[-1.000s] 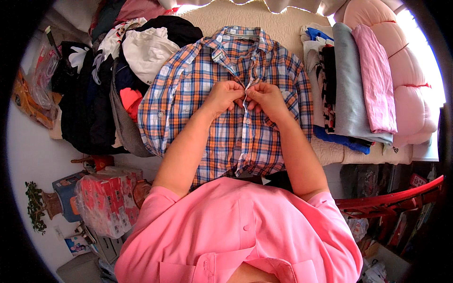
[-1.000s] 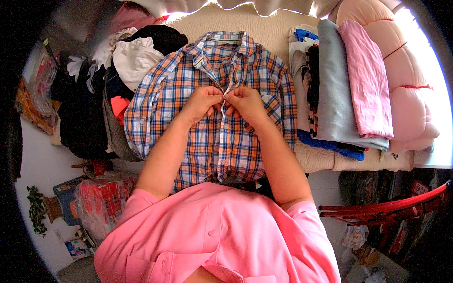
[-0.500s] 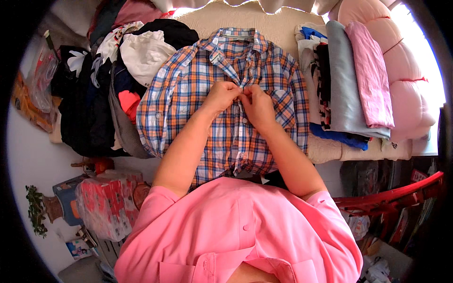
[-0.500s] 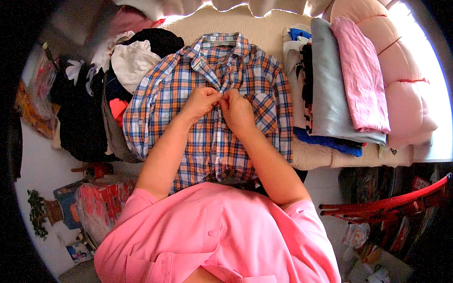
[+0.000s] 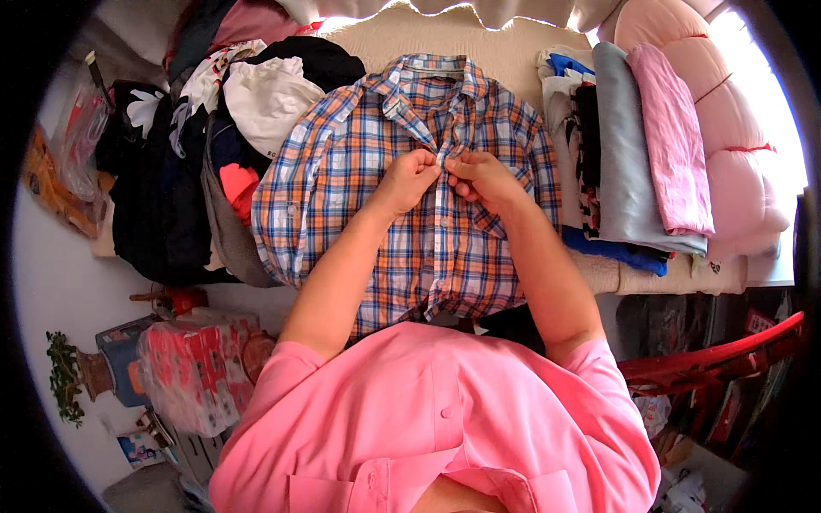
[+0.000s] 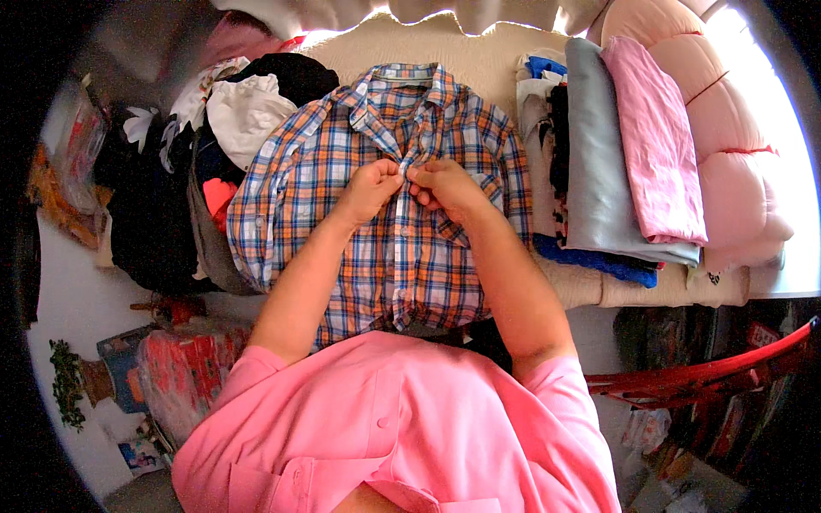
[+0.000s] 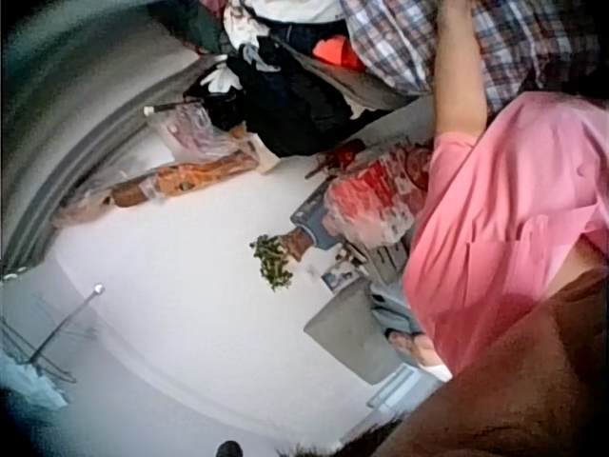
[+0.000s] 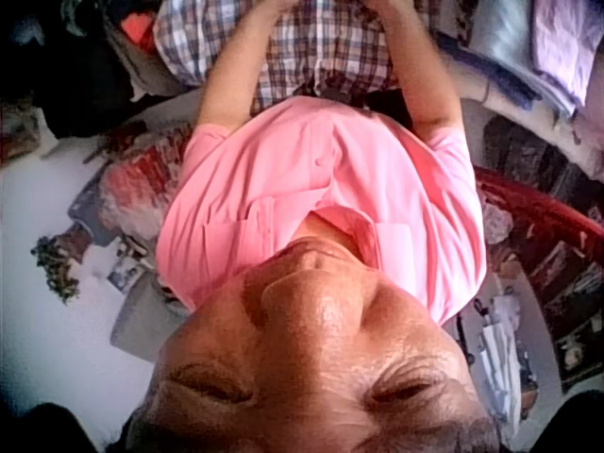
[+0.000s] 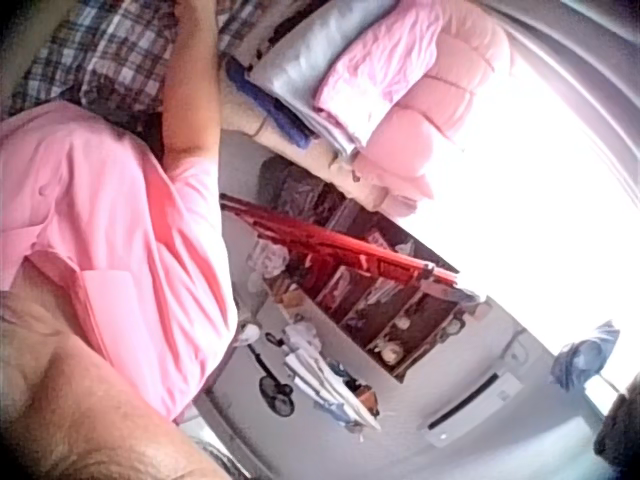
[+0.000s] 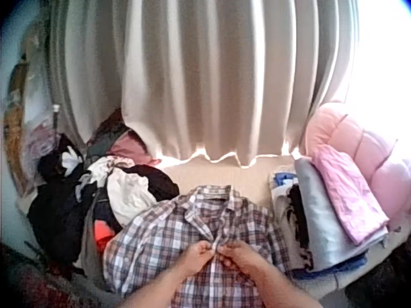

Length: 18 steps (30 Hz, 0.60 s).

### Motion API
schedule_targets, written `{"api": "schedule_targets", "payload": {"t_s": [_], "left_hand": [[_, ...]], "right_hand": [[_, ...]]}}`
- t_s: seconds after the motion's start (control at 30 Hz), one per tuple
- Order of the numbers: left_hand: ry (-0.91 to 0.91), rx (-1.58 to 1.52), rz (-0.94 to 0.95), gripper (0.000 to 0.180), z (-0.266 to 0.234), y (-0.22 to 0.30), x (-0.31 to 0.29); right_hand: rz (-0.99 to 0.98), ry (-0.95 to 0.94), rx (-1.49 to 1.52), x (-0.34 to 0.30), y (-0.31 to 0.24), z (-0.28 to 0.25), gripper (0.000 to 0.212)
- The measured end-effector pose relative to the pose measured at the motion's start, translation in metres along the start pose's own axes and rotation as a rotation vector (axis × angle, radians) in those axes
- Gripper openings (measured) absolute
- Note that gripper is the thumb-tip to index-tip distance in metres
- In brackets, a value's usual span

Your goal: The person smooths out a plaid shirt on a surface, buttons several buttons down the front, and then folds the sleeves and the body of the shirt.

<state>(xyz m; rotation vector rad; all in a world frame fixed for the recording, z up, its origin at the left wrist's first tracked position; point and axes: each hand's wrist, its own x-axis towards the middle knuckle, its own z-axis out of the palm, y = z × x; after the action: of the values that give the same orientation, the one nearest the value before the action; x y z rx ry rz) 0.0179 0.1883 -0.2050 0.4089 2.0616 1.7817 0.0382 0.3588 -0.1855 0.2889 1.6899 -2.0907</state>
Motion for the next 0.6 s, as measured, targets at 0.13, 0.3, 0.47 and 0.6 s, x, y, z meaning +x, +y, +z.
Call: {"api": "schedule_targets", "payload": {"t_s": [0.13, 0.3, 0.47, 0.6], "left_hand": [[0.026, -0.012, 0.068, 0.015, 0.003, -0.002, 0.000], [0.154, 0.540, 0.225, 0.013, 0.012, 0.006, -0.006], [0.205, 0.641, 0.113, 0.015, 0.021, 0.014, -0.009], [0.232, 0.624, 0.050, 0.014, 0.019, 0.017, -0.004]], "right_hand": [[-0.008, -0.008, 0.043, -0.001, 0.002, 0.001, 0.018], [-0.003, -0.001, 0.034, 0.001, 0.002, 0.000, 0.016], [-0.203, 0.143, -0.123, 0.000, 0.018, 0.014, 0.018], [-0.497, 0.458, -0.672, -0.001, 0.033, 0.025, 0.020]]}}
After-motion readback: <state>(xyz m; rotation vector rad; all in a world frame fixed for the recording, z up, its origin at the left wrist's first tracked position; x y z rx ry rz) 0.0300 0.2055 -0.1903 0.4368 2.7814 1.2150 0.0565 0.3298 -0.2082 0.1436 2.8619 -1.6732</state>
